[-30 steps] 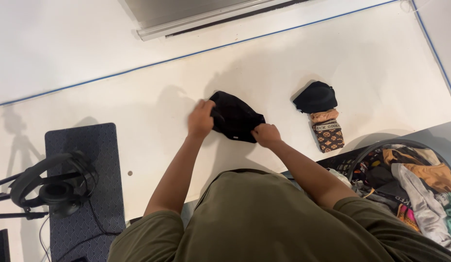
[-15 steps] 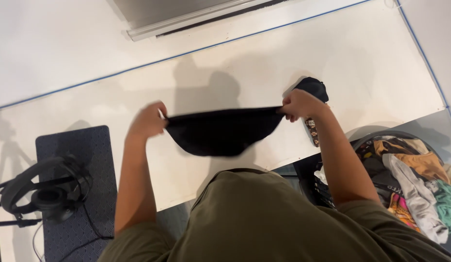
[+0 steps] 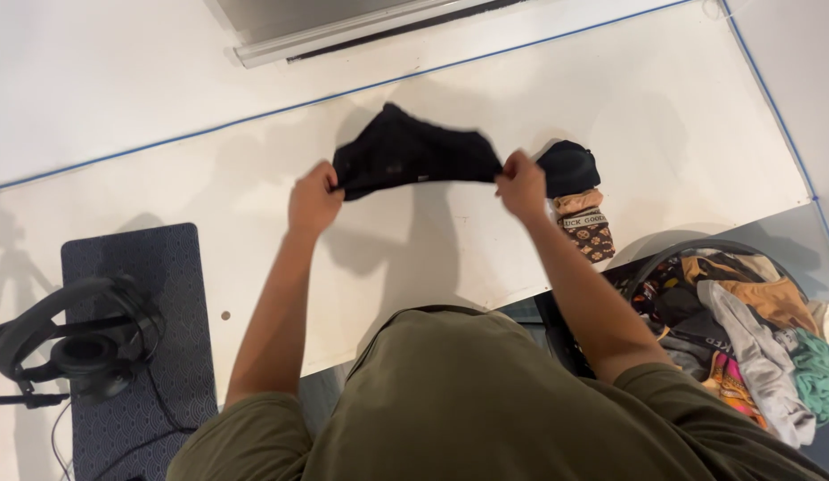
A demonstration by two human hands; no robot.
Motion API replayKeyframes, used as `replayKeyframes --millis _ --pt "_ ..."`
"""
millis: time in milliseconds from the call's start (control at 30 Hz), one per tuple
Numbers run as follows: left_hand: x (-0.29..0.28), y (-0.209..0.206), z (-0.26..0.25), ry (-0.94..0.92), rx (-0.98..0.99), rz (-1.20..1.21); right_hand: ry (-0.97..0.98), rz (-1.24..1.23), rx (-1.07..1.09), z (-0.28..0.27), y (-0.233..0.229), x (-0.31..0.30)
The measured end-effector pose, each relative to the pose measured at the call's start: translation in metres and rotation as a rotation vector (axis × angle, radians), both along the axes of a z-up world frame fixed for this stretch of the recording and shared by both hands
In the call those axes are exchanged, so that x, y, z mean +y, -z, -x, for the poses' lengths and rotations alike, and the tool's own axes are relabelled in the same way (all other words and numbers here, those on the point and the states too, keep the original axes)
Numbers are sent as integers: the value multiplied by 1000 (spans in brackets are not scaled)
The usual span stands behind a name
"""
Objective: The recorder is folding small pieces of laundry including socks and cloths on a white desk.
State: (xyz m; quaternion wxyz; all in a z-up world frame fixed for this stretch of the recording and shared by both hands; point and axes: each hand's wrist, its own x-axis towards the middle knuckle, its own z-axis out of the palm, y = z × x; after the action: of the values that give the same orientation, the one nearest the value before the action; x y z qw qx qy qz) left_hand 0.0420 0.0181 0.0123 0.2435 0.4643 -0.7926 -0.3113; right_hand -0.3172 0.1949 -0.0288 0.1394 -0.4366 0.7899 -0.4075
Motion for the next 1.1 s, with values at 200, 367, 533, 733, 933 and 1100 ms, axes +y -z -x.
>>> replayKeyframes --millis 200,367,533,733,933,1100 --pt "43 138 -18 35 -297 13 -187 -526 160 -32 103 59" --pt "84 136 -42 200 -458 -101 -334 -655 200 -48 96 84" --pt "110 107 -43 299 -483 -27 -488 -544 353 -69 66 88" --pt "123 133 -21 447 -349 192 -675 -281 337 -89 78 75" --pt "125 136 9 454 -409 287 -351 -250 34 -101 106 -2" --pt "133 160 20 630 -582 100 90 -381 -1009 -107 102 -68"
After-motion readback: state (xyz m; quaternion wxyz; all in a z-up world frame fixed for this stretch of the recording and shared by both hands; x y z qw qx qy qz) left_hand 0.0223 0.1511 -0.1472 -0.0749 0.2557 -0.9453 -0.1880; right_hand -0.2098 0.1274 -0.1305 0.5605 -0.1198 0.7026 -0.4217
